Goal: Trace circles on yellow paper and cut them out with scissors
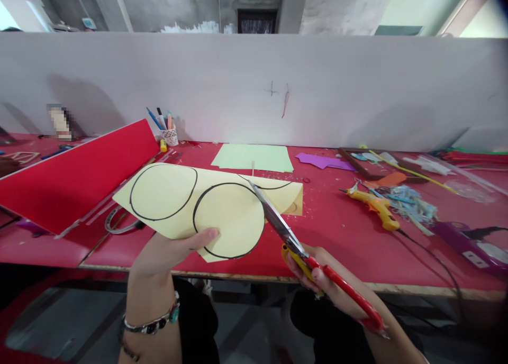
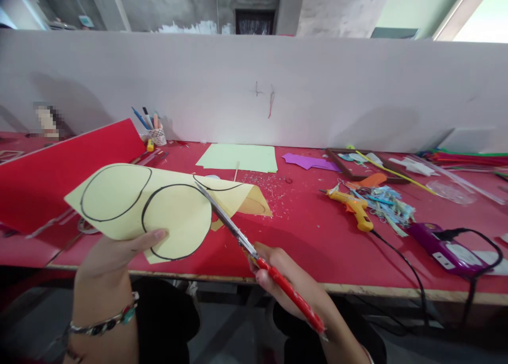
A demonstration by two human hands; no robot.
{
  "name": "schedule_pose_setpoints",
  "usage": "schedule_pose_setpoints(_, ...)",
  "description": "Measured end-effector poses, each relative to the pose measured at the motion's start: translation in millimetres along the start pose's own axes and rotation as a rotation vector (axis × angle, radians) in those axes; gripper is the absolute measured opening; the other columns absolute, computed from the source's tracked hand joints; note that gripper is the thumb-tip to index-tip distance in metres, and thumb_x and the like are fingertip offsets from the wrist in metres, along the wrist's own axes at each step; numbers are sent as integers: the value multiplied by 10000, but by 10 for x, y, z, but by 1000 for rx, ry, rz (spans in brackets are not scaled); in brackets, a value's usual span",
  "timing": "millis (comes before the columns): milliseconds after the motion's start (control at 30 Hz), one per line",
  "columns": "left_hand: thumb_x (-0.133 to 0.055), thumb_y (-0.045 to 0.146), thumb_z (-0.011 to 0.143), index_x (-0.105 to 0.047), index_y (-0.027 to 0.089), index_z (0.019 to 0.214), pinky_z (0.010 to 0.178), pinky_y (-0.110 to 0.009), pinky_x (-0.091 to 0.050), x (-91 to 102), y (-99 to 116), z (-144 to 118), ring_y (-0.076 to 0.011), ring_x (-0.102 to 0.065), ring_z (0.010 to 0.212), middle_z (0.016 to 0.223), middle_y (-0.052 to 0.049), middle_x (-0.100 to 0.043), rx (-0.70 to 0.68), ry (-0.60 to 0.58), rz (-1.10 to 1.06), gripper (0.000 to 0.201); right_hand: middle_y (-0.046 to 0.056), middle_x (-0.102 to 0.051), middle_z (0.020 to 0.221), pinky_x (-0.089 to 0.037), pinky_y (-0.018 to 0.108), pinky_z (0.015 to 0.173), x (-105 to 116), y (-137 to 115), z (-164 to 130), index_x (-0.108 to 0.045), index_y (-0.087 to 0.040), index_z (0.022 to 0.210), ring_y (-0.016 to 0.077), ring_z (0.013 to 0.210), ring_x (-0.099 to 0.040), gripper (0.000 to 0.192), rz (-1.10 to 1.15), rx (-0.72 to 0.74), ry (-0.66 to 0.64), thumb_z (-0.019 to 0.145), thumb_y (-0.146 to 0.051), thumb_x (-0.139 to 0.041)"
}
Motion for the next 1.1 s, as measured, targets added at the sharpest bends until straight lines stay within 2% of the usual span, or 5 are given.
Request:
schedule_pose_setpoints(433, -800, 344, 495, -682, 217, 959, 771, -421, -563, 69, -118, 58, -301, -658, 869, 745, -69, -720, -21, 6, -72, 496, -48, -327, 547, -188, 239, 422, 11, 38, 10, -368, -193, 674, 84, 459, -247, 561, -9, -30, 34, 782, -738, -294)
schedule_pose_setpoints(633, -763, 343, 572, -707, 205, 812, 719, -317, -565, 121, -64, 155, -217, -672, 772, 702, -18, -708, 11, 133, -222, 283, -41, -335, 587, -218, 228, 421, 54, 84, -28, -375, -190, 716, 85, 474, -274, 506, -29, -36, 64, 827, -679, -303)
schedule_pose_setpoints(733, -721, 355, 641, -701, 212, 835, 730, -266, -542, 157, -21, 195, -179, -660, 789, 763, -2, -707, -39, 192, -248, 241, -31, -360, 614, -236, 230, 426, 30, 93, -25, -393, -189, 728, 91, 488, -287, 528, -47, -50, 45, 810, -702, -299)
schedule_pose_setpoints(900, -630, 390, 744, -668, 214, 950, 773, -294, -512, 154, 132, 115, -200, -633, 887, 896, -25, -692, -170, 311, -180, 274, -26, -367, 652, -216, 229, 416, -8, 88, 5, -407, -186, 766, 85, 486, -263, 526, -11, -50, 61, 806, -701, -310)
schedule_pose_setpoints(1100, -518, 373, 830, -640, 205, 927, 845, -272, -458, 24, 537, -125, -195, -579, 990, 888, -20, -662, -437, 439, 231, 229, -11, -392, 673, -282, 249, 478, -23, 40, -21, -422, -188, 762, 112, 538, -318, 481, -3, 35, 128, 842, -649, -311)
Point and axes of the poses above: each hand's wrist, its own z-axis towards the middle knuckle, its own x-axis out of the back of the hand, y = z × x, the point moved 9 cm from there along z, towards the middle knuckle
